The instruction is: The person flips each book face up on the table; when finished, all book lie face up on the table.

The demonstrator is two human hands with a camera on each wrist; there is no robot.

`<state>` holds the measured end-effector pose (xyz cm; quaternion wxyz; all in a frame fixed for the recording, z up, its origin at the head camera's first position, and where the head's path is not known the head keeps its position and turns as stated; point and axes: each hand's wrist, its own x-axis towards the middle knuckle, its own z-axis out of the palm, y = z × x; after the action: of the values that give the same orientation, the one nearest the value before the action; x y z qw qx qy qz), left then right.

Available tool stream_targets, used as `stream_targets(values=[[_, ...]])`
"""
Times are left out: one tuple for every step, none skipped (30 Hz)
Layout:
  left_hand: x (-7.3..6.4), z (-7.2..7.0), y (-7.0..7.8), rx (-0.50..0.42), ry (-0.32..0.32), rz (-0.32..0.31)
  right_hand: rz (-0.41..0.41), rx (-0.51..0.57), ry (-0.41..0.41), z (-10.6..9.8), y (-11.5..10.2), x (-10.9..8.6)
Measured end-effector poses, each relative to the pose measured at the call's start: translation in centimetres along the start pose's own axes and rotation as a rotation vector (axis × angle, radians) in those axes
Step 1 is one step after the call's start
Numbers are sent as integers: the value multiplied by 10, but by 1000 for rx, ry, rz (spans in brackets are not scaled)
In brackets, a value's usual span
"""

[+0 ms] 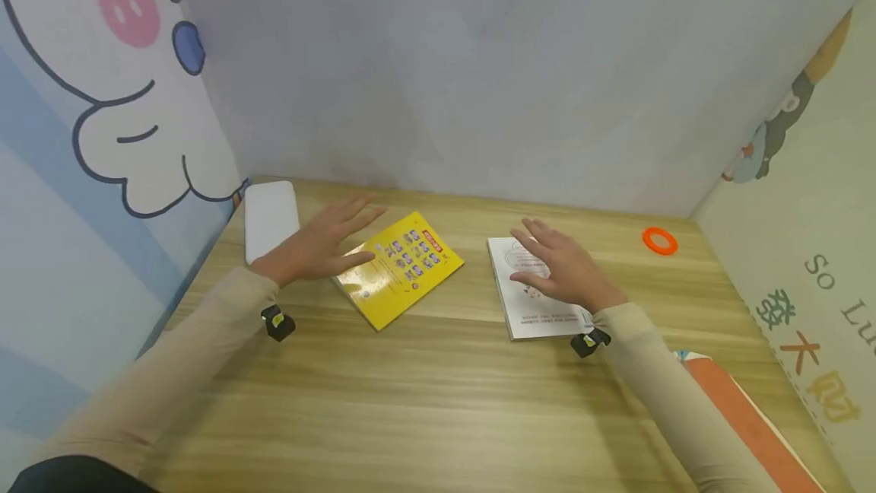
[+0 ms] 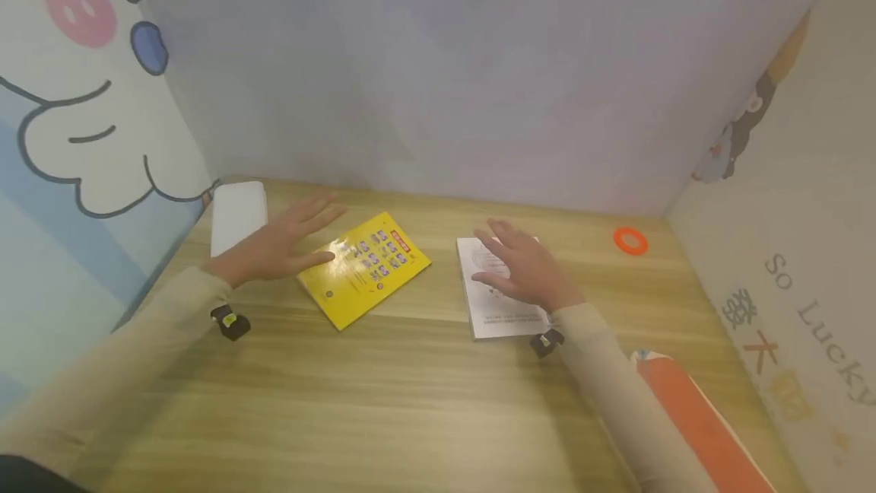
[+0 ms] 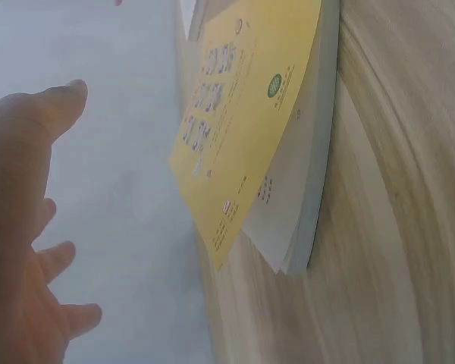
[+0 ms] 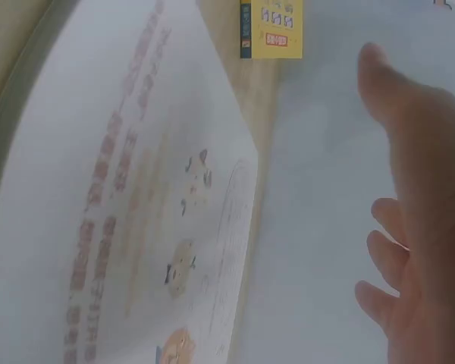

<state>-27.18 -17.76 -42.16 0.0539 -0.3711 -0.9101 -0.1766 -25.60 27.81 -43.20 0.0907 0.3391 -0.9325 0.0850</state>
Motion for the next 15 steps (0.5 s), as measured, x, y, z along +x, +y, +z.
stream_targets(values=[[0,0,0,-30,-10,-16,-7,11,2,0,-2,2],[-1,0,1,-62,-21,-31,-10,24,-1,0,-3,4],[-3,0,2,-101,-34,-52,-9,39,-11,-1,-5,6],[-5,1,2,-139,-44,-74,-4,57,-23,-1,-7,9],[-7,1,3,-174,-60,-99,3,75,-38,-2,-9,12],[-9,2,2,-206,-76,-123,13,86,-55,-3,-12,15],[-12,3,2,-235,-93,-146,21,98,-71,-3,-14,17],[-14,5,1,-257,-109,-166,30,105,-88,-3,-17,20],[-16,6,1,-275,-124,-184,39,111,-106,-3,-19,22],[-19,8,0,-277,-137,-199,40,110,-124,-2,-21,25],[-21,9,0,-277,-147,-211,37,108,-141,-2,-23,27],[-23,12,-1,-270,-155,-219,36,109,-159,-1,-25,30],[-26,14,-2,-263,-159,-225,31,114,-173,1,-27,32],[-28,17,-3,-247,-163,-227,31,122,-188,2,-28,34],[-31,19,-3,-226,-168,-230,30,130,-201,4,-29,36]])
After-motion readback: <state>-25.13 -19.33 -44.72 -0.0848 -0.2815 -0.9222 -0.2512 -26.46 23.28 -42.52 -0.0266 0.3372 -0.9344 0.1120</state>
